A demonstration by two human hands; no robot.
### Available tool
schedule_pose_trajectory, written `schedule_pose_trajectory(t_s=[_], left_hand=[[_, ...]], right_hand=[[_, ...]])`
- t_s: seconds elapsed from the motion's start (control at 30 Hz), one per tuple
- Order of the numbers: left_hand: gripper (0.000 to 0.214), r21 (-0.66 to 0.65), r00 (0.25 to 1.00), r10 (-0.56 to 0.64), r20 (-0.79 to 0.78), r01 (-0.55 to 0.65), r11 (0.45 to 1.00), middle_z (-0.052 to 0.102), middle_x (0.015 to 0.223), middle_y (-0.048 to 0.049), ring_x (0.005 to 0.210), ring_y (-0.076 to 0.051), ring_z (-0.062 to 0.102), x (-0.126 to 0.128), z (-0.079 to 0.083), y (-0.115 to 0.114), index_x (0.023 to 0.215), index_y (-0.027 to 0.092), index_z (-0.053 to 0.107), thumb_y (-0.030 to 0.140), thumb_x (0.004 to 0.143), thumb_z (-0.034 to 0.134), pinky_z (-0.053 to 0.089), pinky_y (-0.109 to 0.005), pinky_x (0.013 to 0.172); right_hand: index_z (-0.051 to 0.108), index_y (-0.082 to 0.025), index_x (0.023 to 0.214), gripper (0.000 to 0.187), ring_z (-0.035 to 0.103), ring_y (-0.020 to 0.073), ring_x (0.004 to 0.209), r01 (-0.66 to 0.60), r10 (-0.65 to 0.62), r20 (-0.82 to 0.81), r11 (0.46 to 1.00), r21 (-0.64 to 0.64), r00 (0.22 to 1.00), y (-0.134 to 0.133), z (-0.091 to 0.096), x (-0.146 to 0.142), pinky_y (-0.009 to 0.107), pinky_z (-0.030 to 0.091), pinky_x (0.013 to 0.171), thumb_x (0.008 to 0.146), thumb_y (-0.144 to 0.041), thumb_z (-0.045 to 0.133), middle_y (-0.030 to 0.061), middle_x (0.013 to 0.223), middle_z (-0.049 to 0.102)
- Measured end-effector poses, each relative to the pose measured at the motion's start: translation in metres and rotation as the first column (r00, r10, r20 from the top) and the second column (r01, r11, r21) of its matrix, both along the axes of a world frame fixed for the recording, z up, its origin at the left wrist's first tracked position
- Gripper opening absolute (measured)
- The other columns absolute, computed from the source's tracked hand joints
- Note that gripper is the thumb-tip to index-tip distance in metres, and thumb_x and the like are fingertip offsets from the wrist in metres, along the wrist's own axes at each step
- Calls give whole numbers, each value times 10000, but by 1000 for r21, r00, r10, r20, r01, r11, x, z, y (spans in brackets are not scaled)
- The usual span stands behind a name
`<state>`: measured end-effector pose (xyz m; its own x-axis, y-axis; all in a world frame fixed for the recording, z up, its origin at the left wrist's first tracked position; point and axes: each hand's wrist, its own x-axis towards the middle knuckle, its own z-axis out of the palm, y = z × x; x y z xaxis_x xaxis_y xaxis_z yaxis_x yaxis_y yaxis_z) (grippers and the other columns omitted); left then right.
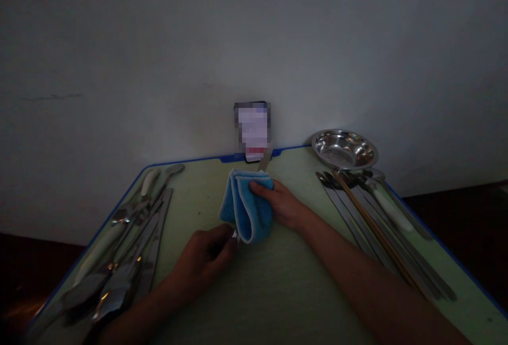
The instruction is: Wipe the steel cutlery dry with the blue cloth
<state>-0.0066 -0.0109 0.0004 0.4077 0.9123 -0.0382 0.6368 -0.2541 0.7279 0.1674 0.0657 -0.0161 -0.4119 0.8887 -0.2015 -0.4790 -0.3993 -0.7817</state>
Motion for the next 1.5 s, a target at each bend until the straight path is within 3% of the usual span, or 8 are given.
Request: schedule_pose_trajectory(t_s=[0.17,0.33,0.43,0.6,0.9,1.17,1.37,1.5], left_hand=[[223,-25,988,-154,28,154,988,279,483,78,434,-53,305,-3,0,-1,542,179,345,164,746,433,217,-180,426],[227,-27,973,-228,-23,227,974,276,483,76,440,-52,291,-6,-1,2,536,182,322,159,735,429,214,-176,424],[220,7,956,-285,-76,286,958,270,483,77,436,-51,286,-7,-3,0,532,184,312,141,703,443,215,-177,430],[159,102,929,-312,-200,337,936,319,490,75,433,-52,334,1,-1,-6,558,179,372,147,692,453,244,-184,466],[91,182,890,-252,-380,339,923,449,507,50,454,-85,395,12,3,-14,586,184,471,177,676,476,266,-207,482],[102,192,883,-42,-467,148,970,600,669,-5,577,-161,546,30,5,-20,792,191,516,264,763,451,378,-263,549],[217,270,920,-69,-387,185,945,581,887,-57,846,-233,505,33,5,-24,939,183,529,226,727,506,411,-416,803],[329,243,950,-163,-265,229,942,543,1036,-86,961,-234,463,29,2,-27,1084,163,486,160,755,481,405,-420,887]], right_hand=[[642,-166,777,156,596,110,548,202,-209,-55,972,-122,976,5,2,-1,260,510,618,702,-301,657,-23,620,654],[614,-182,709,108,579,112,550,425,-460,-113,873,-241,881,16,0,0,265,509,630,737,-286,610,-40,580,632],[582,-196,660,151,574,116,534,461,-535,-164,818,-343,829,21,0,2,250,497,592,787,-262,534,-39,548,619],[498,-190,572,291,514,107,430,376,-473,-264,860,-344,841,23,2,5,223,435,460,839,-259,406,-30,459,545],[447,-195,641,255,324,94,342,188,-277,-476,956,-228,834,24,-8,14,207,281,371,824,-309,309,-68,422,335],[461,-206,655,177,304,93,343,145,-220,-523,973,-181,824,25,-15,12,207,243,366,766,-331,401,-71,437,331],[456,-221,664,186,206,81,342,89,-142,-541,988,-123,829,24,-22,5,201,197,362,758,-378,420,-89,430,253],[436,-223,671,200,135,78,345,30,-50,-549,999,-44,834,24,-21,3,193,187,350,793,-371,379,-100,431,202]])
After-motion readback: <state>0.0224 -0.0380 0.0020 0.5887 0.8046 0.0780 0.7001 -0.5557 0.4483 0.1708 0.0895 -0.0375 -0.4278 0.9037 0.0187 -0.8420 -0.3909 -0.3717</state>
